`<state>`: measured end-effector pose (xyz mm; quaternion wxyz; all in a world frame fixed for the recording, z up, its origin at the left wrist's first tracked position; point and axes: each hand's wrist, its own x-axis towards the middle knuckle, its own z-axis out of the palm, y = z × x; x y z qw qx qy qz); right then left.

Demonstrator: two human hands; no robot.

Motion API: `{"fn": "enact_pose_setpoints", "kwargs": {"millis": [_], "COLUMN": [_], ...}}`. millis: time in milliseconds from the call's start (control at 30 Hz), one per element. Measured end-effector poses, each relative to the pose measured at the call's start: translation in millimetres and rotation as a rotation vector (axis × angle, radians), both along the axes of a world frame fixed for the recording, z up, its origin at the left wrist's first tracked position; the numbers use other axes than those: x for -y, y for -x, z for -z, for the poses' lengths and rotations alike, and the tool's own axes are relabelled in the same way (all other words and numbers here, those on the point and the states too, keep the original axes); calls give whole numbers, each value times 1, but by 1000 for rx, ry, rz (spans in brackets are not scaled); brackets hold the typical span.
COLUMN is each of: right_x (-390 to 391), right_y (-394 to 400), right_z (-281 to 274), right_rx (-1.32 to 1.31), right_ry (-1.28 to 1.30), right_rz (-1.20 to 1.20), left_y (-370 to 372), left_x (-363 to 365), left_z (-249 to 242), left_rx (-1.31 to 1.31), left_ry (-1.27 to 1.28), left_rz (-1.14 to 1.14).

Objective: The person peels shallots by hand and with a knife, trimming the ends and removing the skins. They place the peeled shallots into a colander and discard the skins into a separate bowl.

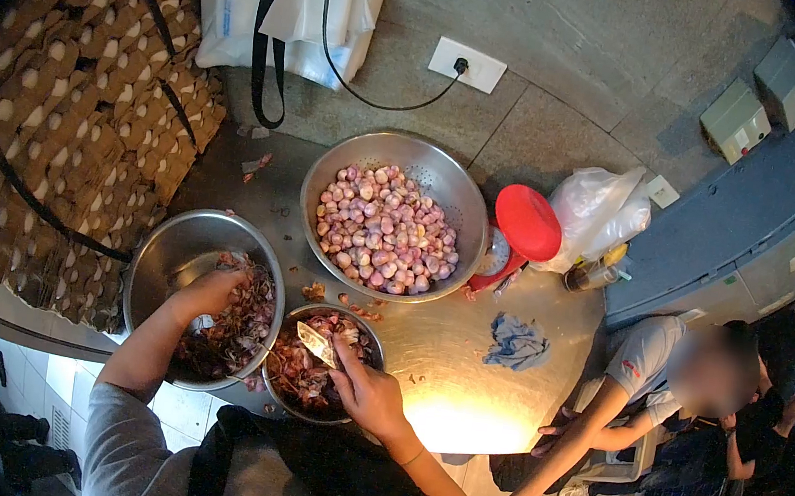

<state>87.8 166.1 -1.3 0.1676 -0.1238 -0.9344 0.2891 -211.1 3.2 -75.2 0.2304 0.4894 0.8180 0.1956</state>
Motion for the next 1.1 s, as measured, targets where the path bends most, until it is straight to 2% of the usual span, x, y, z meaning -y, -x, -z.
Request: {"fn": "enact_pose_setpoints", "kwargs": {"millis": [133,233,333,433,467,500,533,567,600,633,667,700,833,933,967,1000,1100], "right_x": [0,0,-2,-2,-2,-2,-3,-4,-4,-4,-5,-6,-6,-5,-2,-1,11], "right_y": [0,-1,-1,-2,-3,-6,-8,-10,-13,-15,-16,-18,-20,-27,-27,-25,-19], "right_z": [-1,-2,4,-4,-4,-5,-5,-1,1,1,1,-3,-3,-33,-36,-33,-10], "right_rx": [4,23,-42,-35,8,47,86,112,68,30,-7,101,-219,-129,-227,-274,-341], "right_ry": [-8,9,-18,40,40,41,43,57,65,71,74,117,260,383,416,475,697], "right_rz": [-2,1,-14,-9,-19,-19,-16,-24,-7,-4,-13,-8,-13,-64,-97,-120,-165], "left_y": [-4,-3,6,2,-2,11,2,7,3,-1,-4,-5,-47,-86,-95,-121,-157], "left_x": [-1,0,-2,-5,-8,-5,-10,-9,-10,-12,-13,-14,-30,-38,-40,-42,-44], "left_z": [-13,-11,2,-19,-33,-11,-36,-30,-37,-42,-48,-53,-91,-113,-109,-128,-112], "left_rx": [-8,-15,-52,-3,-61,21,-48,-91,93,-37,56,152,552,866,930,973,1261], "left_ry": [76,34,-103,-134,-130,-257,-201,-200,-295,-312,-327,-341,-560,-572,-629,-640,-693], "left_rz": [-7,13,14,-84,-112,-105,-114,-156,-205,-184,-186,-197,-167,-177,-140,-210,-295]}}
